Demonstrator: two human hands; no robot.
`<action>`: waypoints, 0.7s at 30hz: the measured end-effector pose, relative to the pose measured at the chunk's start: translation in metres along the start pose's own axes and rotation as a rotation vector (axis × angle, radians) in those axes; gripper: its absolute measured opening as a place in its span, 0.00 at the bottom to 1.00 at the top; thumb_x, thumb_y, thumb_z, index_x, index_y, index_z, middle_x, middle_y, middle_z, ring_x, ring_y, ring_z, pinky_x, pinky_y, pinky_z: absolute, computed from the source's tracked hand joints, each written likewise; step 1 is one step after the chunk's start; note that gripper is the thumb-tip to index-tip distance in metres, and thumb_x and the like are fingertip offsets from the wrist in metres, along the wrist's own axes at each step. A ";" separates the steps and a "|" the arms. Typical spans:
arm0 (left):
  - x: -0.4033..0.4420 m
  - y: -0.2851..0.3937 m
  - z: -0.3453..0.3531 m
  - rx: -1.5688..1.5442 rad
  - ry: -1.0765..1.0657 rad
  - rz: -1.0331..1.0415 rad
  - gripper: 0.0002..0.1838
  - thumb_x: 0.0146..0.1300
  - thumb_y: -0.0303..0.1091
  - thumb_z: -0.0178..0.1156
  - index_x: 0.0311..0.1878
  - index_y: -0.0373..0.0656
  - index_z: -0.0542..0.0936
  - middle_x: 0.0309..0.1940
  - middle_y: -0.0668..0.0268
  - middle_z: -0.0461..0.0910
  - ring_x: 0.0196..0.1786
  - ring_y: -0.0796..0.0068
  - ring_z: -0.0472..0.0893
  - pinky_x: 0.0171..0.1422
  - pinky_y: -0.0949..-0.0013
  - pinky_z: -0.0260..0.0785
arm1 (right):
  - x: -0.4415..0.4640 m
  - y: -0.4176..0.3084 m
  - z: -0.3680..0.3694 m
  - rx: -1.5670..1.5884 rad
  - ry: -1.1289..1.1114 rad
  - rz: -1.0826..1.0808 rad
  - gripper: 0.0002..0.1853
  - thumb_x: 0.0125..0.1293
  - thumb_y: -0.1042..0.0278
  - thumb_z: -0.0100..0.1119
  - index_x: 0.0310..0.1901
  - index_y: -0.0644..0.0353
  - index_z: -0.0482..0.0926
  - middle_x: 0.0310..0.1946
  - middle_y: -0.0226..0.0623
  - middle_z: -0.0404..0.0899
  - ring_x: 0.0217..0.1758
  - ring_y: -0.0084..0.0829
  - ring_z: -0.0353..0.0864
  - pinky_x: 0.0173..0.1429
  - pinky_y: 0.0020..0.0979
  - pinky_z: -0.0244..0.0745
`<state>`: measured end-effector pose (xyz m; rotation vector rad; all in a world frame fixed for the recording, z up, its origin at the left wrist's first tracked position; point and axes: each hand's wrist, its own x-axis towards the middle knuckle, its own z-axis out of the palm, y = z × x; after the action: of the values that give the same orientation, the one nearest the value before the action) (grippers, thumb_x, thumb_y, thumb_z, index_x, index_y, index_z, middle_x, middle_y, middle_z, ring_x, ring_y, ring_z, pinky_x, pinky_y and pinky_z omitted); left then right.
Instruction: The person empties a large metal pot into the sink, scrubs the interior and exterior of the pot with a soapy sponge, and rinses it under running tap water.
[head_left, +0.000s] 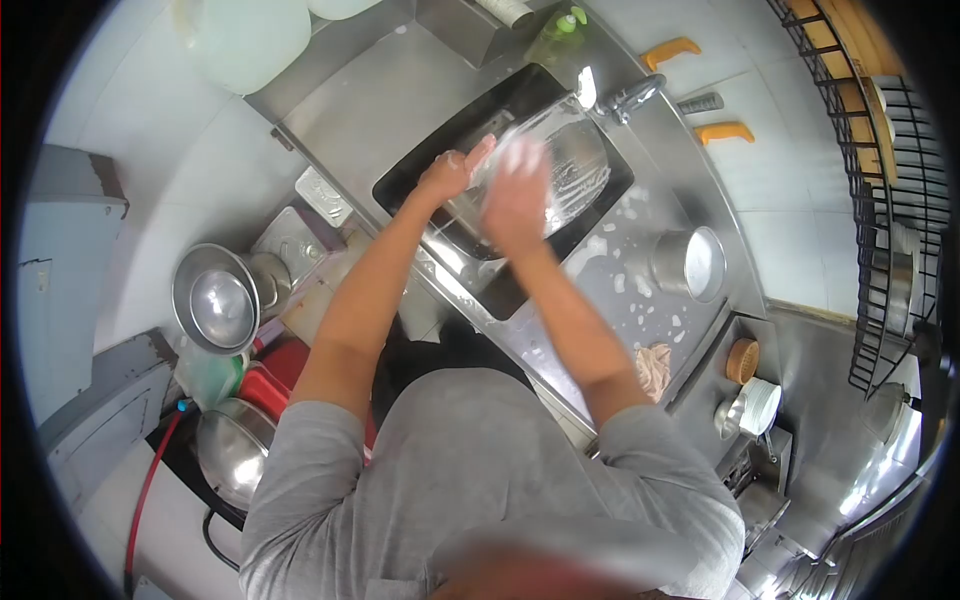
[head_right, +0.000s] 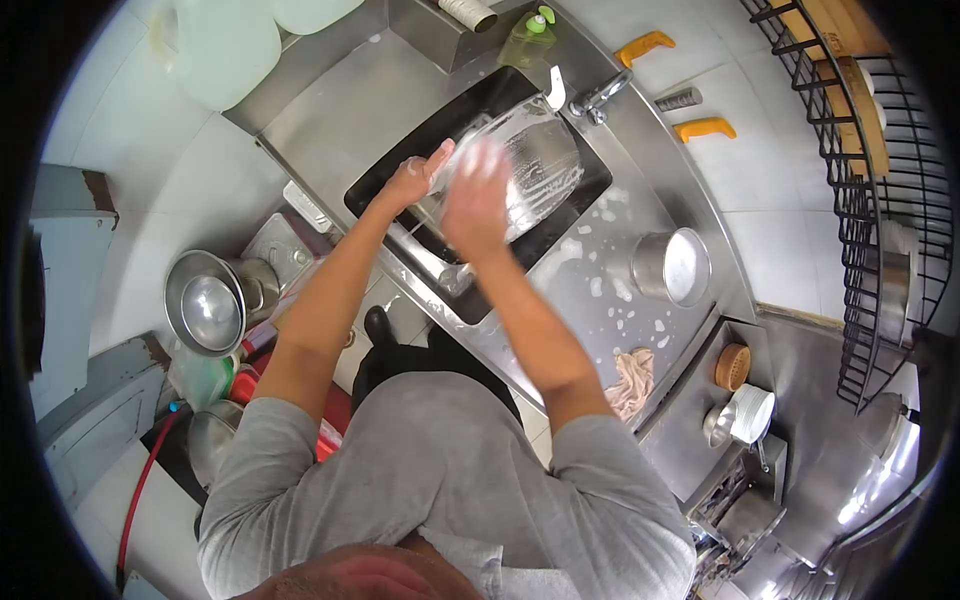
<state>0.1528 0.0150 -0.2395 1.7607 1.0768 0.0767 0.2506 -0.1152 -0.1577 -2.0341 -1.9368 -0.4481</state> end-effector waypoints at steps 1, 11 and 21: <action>-0.010 0.006 -0.001 0.025 0.051 0.031 0.50 0.64 0.79 0.36 0.55 0.37 0.82 0.53 0.37 0.78 0.61 0.37 0.75 0.70 0.50 0.64 | 0.020 0.025 0.008 -0.060 0.134 0.153 0.27 0.61 0.73 0.50 0.61 0.79 0.69 0.64 0.69 0.67 0.68 0.70 0.64 0.74 0.56 0.59; 0.001 0.006 0.005 0.093 0.139 -0.016 0.59 0.58 0.86 0.33 0.48 0.29 0.84 0.53 0.36 0.79 0.62 0.39 0.76 0.68 0.50 0.67 | -0.082 0.011 0.000 0.078 -0.044 -0.130 0.30 0.62 0.72 0.50 0.66 0.75 0.67 0.65 0.62 0.69 0.71 0.61 0.65 0.77 0.56 0.57; -0.017 0.020 -0.002 0.071 0.137 -0.013 0.55 0.61 0.83 0.34 0.41 0.33 0.86 0.47 0.37 0.82 0.57 0.37 0.78 0.66 0.49 0.68 | -0.089 0.026 -0.012 0.121 -0.048 -0.151 0.31 0.65 0.69 0.50 0.69 0.74 0.64 0.67 0.57 0.67 0.74 0.61 0.61 0.79 0.52 0.54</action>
<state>0.1542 0.0035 -0.2159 1.8330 1.2020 0.1550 0.2726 -0.2021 -0.1836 -1.8481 -2.1012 -0.3103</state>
